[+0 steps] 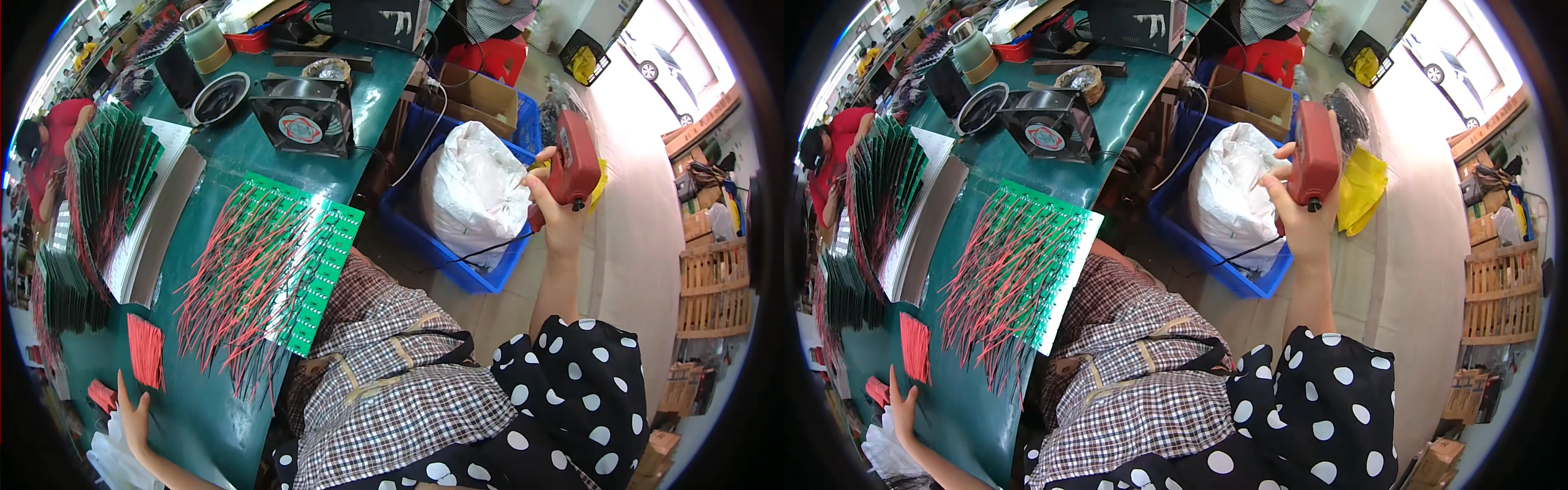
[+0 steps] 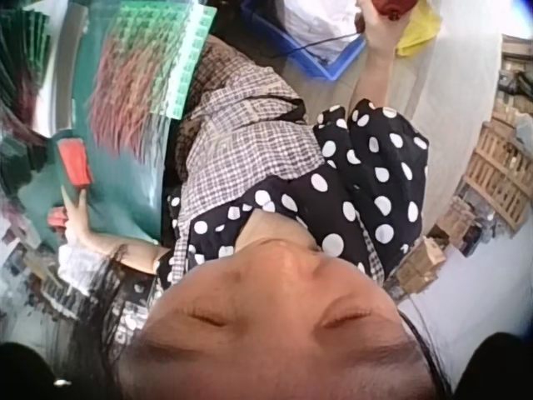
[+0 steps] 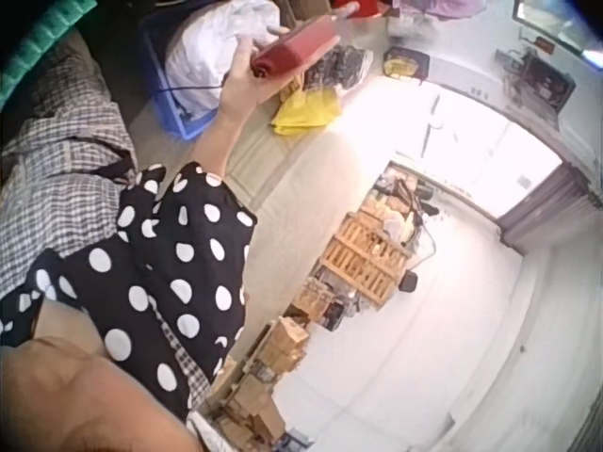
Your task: The person solders red wires and black wires onto circuit boards using a soldering iron.
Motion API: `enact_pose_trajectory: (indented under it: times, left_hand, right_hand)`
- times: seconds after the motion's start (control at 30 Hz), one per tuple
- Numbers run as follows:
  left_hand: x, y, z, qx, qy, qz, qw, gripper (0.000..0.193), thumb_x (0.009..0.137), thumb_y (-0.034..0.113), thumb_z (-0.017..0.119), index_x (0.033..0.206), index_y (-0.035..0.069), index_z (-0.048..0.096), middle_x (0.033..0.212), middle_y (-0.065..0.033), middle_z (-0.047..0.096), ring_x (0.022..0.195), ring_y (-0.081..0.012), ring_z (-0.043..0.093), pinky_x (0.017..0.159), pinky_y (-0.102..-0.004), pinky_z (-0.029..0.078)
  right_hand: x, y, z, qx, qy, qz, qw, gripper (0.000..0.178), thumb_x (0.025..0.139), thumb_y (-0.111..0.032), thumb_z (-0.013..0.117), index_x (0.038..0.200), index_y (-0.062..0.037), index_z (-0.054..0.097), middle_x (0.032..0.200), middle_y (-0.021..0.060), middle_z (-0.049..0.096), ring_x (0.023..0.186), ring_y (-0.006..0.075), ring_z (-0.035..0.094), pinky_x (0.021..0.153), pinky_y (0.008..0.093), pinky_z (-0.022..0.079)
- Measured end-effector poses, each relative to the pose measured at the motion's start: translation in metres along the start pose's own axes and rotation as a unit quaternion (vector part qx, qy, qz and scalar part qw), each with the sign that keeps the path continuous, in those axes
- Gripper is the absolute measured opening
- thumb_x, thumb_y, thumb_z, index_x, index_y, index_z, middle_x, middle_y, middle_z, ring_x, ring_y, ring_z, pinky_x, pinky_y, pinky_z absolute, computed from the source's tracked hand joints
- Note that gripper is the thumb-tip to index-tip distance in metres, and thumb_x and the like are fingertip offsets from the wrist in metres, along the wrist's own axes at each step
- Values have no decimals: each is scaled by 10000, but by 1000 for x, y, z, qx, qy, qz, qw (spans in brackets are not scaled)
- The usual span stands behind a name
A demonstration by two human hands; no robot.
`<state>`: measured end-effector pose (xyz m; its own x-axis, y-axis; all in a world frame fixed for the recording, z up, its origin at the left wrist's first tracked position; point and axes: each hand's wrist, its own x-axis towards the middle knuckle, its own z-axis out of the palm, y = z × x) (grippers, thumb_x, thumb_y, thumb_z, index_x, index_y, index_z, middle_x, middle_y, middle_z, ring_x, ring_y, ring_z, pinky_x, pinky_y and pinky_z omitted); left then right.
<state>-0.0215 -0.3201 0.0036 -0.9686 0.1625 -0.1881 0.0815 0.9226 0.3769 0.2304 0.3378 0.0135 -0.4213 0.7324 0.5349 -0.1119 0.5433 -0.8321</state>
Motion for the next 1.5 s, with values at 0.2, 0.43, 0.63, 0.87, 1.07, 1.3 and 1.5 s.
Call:
enact_pose_trajectory:
  times: [0.2,0.43,0.63,0.87,1.07,1.3,1.5]
  left_hand:
    - [20,-14,-2,2,44,-5,999,660,843,24,548,1436,87,265,1448,-159,317,1348,-273,276,1101,-352,197]
    - [11,-66,-28,-151,273,-9,950,563,816,182,640,1330,60,444,1267,-153,525,1127,-264,529,931,-363,431]
    - [42,-93,-34,-12,435,-136,890,479,768,35,552,1241,-8,491,1124,-252,576,1066,-391,541,909,-430,435]
    - [35,-148,-52,7,498,-319,806,374,713,0,563,1082,-59,543,1036,-319,554,997,-466,517,896,-470,415]
    - [58,-160,-34,326,585,-237,704,373,711,65,648,1053,-53,558,1135,-286,484,1119,-456,436,967,-454,374]
    - [52,-200,-39,29,438,-459,773,1083,537,327,853,1398,51,257,1178,-292,472,1109,-406,480,965,-416,395]
    - [34,-203,-46,153,382,-464,784,406,701,305,774,867,-35,628,833,-219,660,814,-351,655,719,-404,514]
  right_hand:
    - [7,5,14,40,-68,-4,997,556,755,117,600,1260,2,398,1054,119,538,703,118,599,596,231,472]
    - [-4,26,14,126,-127,104,978,542,768,25,630,1269,-22,428,1092,56,543,892,107,540,773,226,444]
    - [17,37,194,308,-300,43,902,551,767,19,636,1274,-24,425,1102,62,543,894,110,543,772,230,447]
    - [27,38,176,293,-262,-7,919,564,766,10,644,1282,-25,420,1116,70,542,897,115,548,771,236,451]
    - [31,39,154,251,-217,-35,943,575,764,2,651,1288,-27,416,1128,76,541,899,119,552,770,241,454]
    - [26,36,125,209,-172,-58,961,588,763,-7,659,1296,-29,411,1142,84,540,902,123,557,768,246,458]
    - [26,35,109,177,-136,-74,972,600,762,-14,666,1302,-31,406,1155,90,540,904,127,561,767,251,461]
